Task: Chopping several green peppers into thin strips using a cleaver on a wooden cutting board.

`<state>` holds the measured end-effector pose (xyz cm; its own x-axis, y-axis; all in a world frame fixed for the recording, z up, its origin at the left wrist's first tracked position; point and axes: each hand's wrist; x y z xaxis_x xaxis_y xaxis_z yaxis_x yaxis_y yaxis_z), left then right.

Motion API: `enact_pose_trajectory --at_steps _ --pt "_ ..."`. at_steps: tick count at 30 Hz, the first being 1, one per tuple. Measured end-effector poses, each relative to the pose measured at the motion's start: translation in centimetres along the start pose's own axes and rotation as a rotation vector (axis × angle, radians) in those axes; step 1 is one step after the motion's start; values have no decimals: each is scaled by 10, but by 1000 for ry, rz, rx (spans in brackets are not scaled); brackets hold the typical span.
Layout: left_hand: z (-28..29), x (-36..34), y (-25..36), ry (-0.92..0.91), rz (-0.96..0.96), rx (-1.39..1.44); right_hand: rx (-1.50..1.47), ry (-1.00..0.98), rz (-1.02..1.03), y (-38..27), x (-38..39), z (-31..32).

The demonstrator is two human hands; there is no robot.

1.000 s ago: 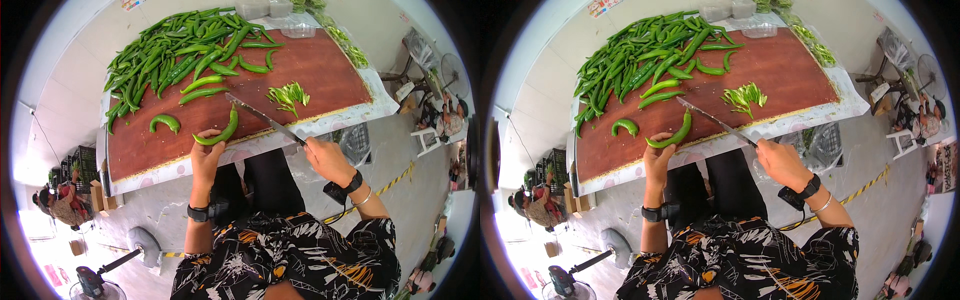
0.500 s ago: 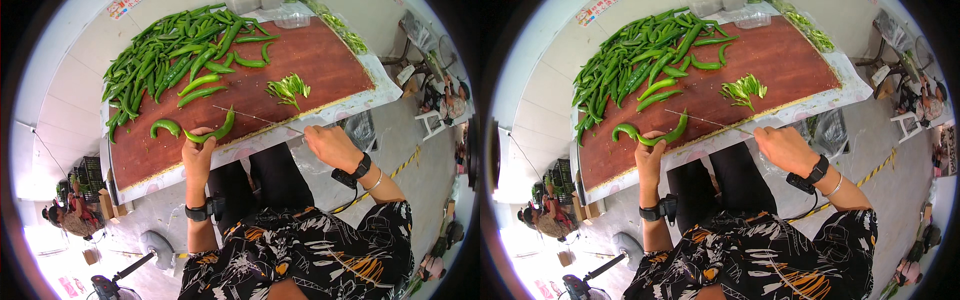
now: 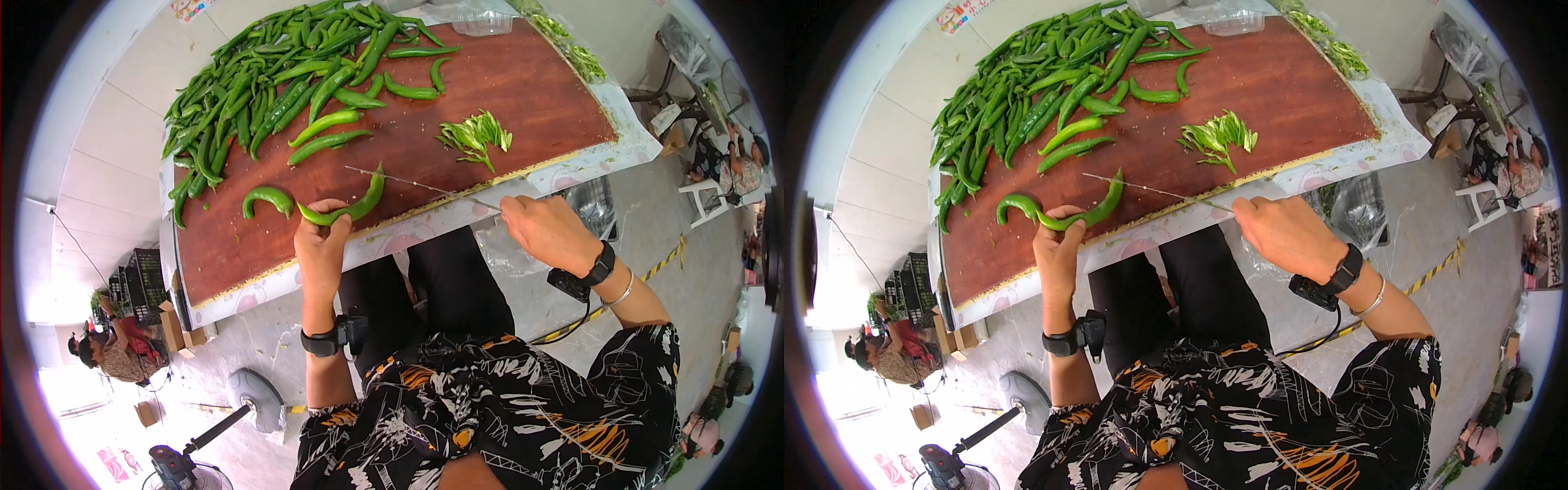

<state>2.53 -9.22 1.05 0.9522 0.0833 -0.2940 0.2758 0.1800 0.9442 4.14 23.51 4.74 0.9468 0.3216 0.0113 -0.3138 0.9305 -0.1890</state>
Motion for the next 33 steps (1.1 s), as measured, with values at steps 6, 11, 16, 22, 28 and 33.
enact_pose_trajectory --at_steps 6,11,16,22,28,33 --pt "-1 -2 0 -5 -20 -14 61 -19 4 -1 -2 7" --pt "1 -3 1 -11 5 -24 27 -40 42 -3 -6 10" --pt "2 -1 -4 -21 -23 -64 -35 -62 29 -6 -21 -8" --pt "4 0 -2 -54 -74 -132 -109 21 79 -4 -42 -24" --pt "29 -1 7 26 -93 -165 -258 22 -23 -2 -36 -40" --pt "42 -20 -21 19 -70 -158 -376 63 -80 0 -23 -31"
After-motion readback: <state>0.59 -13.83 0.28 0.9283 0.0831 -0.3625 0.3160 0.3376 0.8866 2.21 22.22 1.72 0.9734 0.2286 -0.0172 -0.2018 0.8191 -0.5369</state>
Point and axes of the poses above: each hand's wrist, its own x-axis away from the middle knuckle, its own z-axis out of the back of the hand, y = z × x, and after that the axes turned 14 degrees about -z, right-handed
